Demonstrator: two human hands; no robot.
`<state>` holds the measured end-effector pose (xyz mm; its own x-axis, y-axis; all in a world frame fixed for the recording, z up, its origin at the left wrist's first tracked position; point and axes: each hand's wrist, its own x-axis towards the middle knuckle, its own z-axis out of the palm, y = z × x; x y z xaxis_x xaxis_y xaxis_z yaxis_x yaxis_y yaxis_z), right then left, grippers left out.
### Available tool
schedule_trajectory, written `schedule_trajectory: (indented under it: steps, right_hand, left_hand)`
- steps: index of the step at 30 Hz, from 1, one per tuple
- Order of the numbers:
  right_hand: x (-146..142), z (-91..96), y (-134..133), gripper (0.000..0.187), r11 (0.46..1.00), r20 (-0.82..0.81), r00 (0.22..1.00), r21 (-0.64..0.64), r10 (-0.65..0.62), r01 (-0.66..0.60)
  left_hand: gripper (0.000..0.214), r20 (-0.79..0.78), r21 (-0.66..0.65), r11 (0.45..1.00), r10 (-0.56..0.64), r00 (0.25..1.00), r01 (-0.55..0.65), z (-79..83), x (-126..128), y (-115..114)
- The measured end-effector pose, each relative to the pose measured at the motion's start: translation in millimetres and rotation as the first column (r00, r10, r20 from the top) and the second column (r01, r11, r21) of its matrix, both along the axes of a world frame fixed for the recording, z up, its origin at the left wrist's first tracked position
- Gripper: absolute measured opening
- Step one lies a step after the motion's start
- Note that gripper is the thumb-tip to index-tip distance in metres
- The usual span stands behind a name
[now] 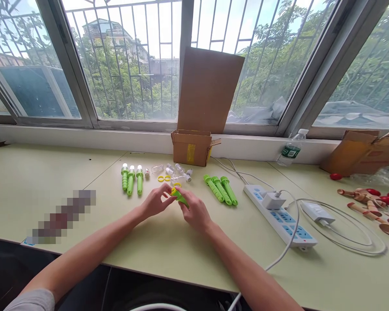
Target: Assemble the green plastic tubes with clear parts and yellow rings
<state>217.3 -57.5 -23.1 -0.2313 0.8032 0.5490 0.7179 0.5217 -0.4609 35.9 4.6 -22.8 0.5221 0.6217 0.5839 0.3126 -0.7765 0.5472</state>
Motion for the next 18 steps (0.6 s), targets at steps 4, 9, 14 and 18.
schedule_trajectory:
  steps: [4,9,14,18]
  right_hand:
    - [-0.6,-0.7,0.8,0.055,1.0,-0.042,0.999,0.015,0.004,-0.004]
    - [-2.2,1.1,0.6,0.053,1.0,-0.108,0.994,0.018,0.022,-0.021]
    - [-1.6,-0.1,0.8,0.054,1.0,-0.106,0.994,-0.002,0.01,-0.01]
    - [-0.6,-1.3,1.2,0.055,1.0,-0.082,0.997,0.005,0.001,0.0]
  left_hand:
    - [0.024,0.018,-0.015,1.0,-0.001,1.0,0.001,0.3,0.1,0.2]
    - [0.023,0.047,-0.023,1.0,-0.012,0.999,0.013,0.9,0.6,0.3]
    - [0.02,0.064,0.005,0.999,-0.034,0.997,0.034,2.6,0.4,-1.7]
    - [0.014,0.052,0.055,0.997,-0.065,0.996,0.062,4.2,0.4,-3.8]
